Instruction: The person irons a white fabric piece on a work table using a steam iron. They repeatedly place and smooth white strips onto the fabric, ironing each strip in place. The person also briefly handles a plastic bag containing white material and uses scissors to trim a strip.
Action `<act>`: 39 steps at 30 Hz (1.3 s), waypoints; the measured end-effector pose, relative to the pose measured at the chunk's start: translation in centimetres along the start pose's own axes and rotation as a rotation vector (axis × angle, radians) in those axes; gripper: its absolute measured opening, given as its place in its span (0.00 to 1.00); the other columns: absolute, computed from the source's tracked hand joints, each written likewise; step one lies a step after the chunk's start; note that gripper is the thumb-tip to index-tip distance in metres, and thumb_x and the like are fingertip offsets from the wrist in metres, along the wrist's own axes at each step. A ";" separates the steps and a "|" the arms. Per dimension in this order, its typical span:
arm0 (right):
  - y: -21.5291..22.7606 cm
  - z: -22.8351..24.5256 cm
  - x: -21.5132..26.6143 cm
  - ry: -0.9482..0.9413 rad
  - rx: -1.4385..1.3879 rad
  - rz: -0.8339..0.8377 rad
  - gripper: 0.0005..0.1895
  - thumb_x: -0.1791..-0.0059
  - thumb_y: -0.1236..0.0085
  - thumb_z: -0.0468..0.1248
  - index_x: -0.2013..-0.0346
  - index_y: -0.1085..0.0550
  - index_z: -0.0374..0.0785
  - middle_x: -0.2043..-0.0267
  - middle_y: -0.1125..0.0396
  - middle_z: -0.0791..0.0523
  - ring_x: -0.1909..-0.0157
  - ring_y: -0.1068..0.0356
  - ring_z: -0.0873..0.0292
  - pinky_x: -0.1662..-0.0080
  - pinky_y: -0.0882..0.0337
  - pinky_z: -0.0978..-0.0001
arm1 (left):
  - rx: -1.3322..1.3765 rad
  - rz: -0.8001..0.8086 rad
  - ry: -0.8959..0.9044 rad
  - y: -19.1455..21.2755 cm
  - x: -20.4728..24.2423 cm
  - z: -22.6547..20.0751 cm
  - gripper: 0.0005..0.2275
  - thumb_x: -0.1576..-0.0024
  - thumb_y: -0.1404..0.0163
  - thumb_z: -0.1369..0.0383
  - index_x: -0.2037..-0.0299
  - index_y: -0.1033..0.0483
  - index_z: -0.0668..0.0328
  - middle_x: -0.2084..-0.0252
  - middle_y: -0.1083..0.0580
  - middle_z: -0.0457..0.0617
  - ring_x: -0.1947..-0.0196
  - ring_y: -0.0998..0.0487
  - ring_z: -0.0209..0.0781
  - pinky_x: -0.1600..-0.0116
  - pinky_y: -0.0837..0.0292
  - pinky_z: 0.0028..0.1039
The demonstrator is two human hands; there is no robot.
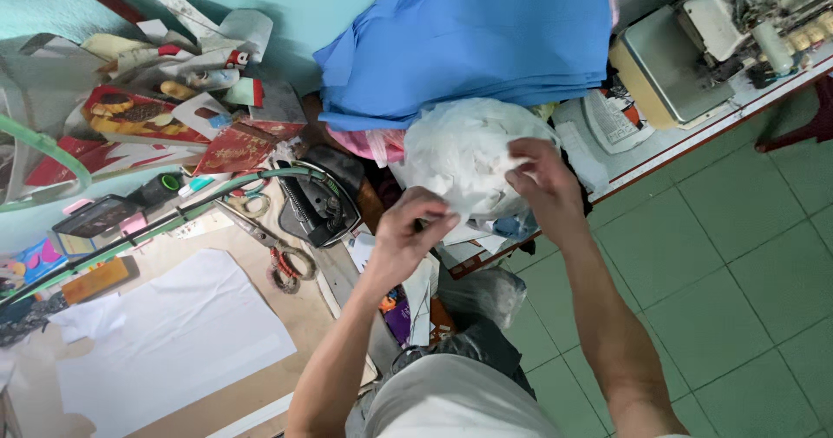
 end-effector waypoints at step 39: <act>-48.0 -9.5 36.7 -0.484 0.182 0.700 0.08 0.55 0.34 0.33 0.61 0.18 0.38 0.65 0.23 0.56 0.60 0.30 0.65 0.51 0.28 0.66 | 0.566 -0.719 0.406 27.2 55.7 8.5 0.05 0.45 0.40 0.76 0.61 0.19 0.66 0.69 0.20 0.49 0.69 0.21 0.30 0.60 0.23 0.22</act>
Point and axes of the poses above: each hand's wrist, its own x-axis away from the middle knuckle, its own y-axis out of the back of the hand, z = x × y, the point moved 3 cm from there along -x, towards the middle knuckle
